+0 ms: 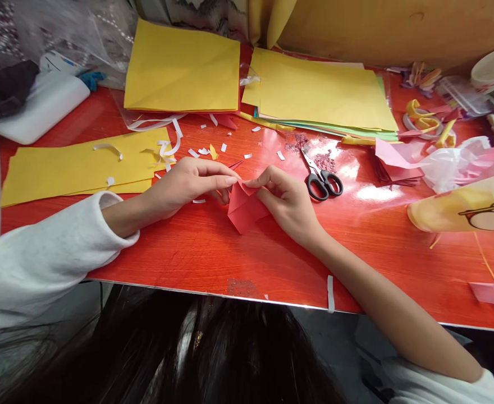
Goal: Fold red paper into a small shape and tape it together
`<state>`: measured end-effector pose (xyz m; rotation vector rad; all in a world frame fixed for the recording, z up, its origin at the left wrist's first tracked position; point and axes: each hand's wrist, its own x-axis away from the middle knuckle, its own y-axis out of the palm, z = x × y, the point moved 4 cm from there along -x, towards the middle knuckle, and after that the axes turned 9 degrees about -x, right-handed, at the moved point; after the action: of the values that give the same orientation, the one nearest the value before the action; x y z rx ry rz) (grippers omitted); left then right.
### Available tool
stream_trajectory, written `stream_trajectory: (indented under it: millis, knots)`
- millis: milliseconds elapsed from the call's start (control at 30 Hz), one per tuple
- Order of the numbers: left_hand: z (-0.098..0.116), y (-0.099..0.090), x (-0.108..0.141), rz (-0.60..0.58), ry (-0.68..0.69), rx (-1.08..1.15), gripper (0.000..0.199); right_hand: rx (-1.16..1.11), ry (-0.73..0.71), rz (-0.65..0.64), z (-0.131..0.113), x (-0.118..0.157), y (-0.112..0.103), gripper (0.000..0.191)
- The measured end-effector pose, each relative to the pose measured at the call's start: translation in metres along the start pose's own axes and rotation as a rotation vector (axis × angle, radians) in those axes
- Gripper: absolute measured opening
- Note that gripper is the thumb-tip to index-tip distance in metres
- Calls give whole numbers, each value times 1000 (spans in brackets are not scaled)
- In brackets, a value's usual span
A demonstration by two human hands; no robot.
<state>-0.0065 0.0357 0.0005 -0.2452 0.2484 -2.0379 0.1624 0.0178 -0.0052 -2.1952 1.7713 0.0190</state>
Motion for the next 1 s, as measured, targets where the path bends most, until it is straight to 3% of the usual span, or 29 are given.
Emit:
stream_trajectory:
  millis: [100, 433, 633, 900, 1000]
  knots:
    - [1, 0, 1, 5, -25, -18, 14, -78, -55, 12, 3, -1, 1, 7]
    - [-3, -3, -1, -6, -88, 67, 12, 72, -179, -67, -7, -2, -2, 18]
    - [-3, -3, -2, -6, -91, 69, 12, 104, -143, -133, -6, -5, -2, 20]
    - [1, 3, 2, -10, 4, -26, 13, 60, -103, -103, 2, -6, -3, 18]
    - [-1, 6, 1, -34, -21, 10, 12, 56, -90, -99, 3, -6, -3, 16]
